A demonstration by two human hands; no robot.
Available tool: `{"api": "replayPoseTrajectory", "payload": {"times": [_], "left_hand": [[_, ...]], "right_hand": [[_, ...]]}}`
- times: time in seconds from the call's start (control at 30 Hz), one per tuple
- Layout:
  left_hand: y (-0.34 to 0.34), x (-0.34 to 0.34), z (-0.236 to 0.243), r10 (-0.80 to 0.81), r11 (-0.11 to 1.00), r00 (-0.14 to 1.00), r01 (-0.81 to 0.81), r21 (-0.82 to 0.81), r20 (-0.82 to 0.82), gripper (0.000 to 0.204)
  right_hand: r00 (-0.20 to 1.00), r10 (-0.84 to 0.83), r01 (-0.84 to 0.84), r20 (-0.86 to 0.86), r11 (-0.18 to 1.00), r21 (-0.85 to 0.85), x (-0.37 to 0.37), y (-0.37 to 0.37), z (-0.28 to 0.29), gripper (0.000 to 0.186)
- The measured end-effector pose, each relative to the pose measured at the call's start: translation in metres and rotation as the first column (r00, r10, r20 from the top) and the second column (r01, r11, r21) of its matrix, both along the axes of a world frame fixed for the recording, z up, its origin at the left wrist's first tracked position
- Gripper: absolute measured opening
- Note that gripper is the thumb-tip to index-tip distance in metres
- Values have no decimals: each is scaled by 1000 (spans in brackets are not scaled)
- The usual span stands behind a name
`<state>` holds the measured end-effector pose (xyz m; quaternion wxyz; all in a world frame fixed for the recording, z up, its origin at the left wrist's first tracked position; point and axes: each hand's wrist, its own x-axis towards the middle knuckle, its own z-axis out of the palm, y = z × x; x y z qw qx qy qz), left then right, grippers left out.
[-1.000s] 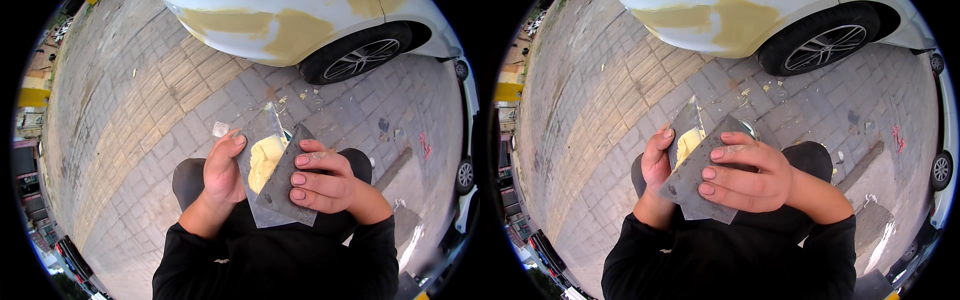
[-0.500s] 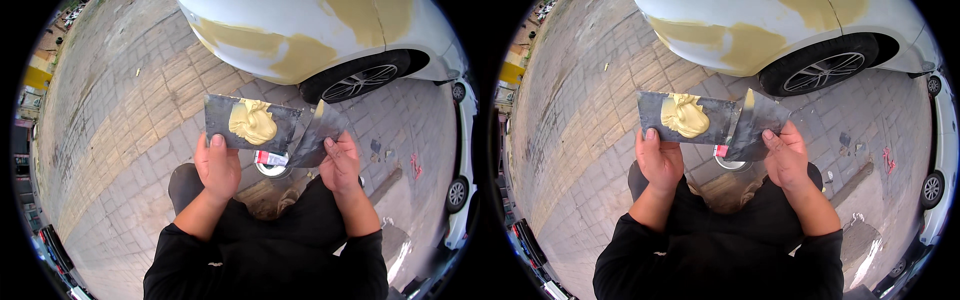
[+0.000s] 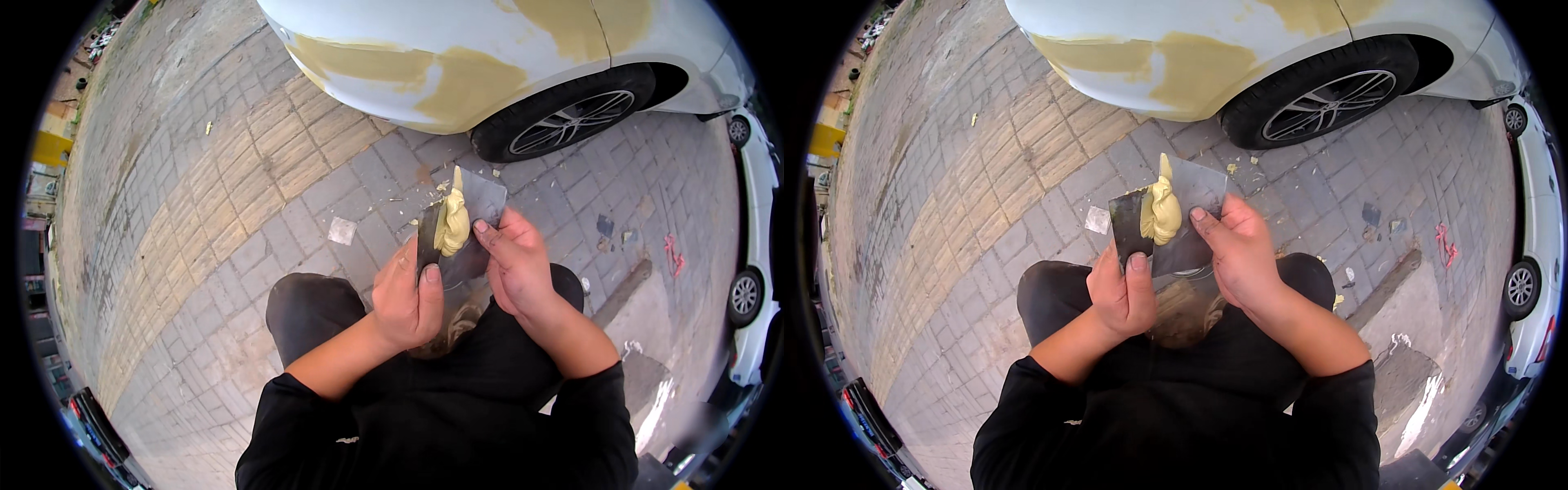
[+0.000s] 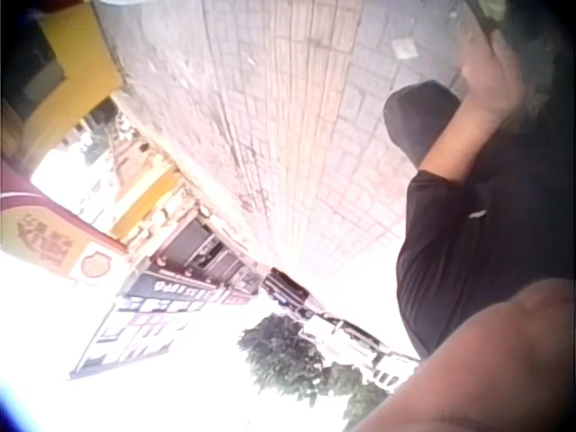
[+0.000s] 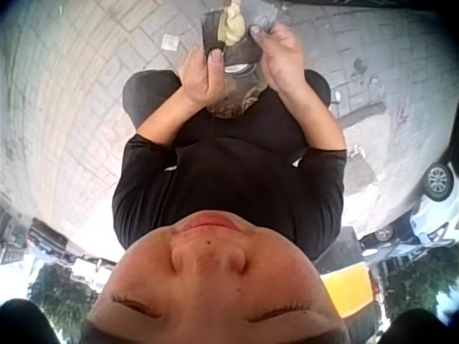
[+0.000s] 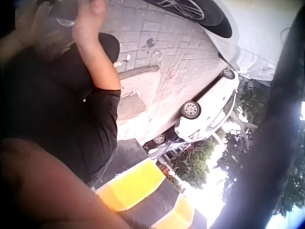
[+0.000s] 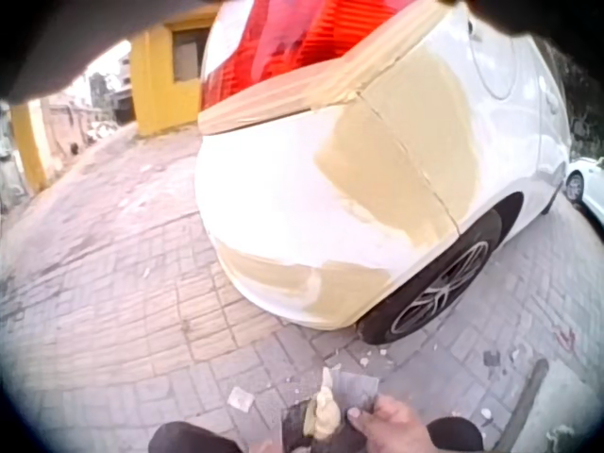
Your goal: The person mixes a yellow body filler on a metal mixing board using a scraper. They then apply the filler to the rear bumper of a white car, smoothing it over a damaged area near the taillight.
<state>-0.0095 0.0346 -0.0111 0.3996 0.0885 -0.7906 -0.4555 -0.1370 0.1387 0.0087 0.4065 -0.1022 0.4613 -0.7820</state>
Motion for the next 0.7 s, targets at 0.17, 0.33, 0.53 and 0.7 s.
{"api": "replayPoseTrajectory", "payload": {"times": [0.17,0.33,0.53,0.7], "left_hand": [[-2,-7,-1,-86,978,995,94,-184,48,37],[-8,-7,-9,-154,964,982,174,-202,110,34],[-40,-3,-16,-383,681,923,258,685,32,28],[-58,-9,-4,-239,-4,880,422,907,-411,29]], "right_hand": [[999,3,-4,46,1000,14,-5,-1,2,22],[998,52,-53,47,998,21,-16,3,3,22],[980,-201,197,8,951,-240,-43,9,11,30],[971,-232,237,49,930,-280,-46,8,16,43]]}}
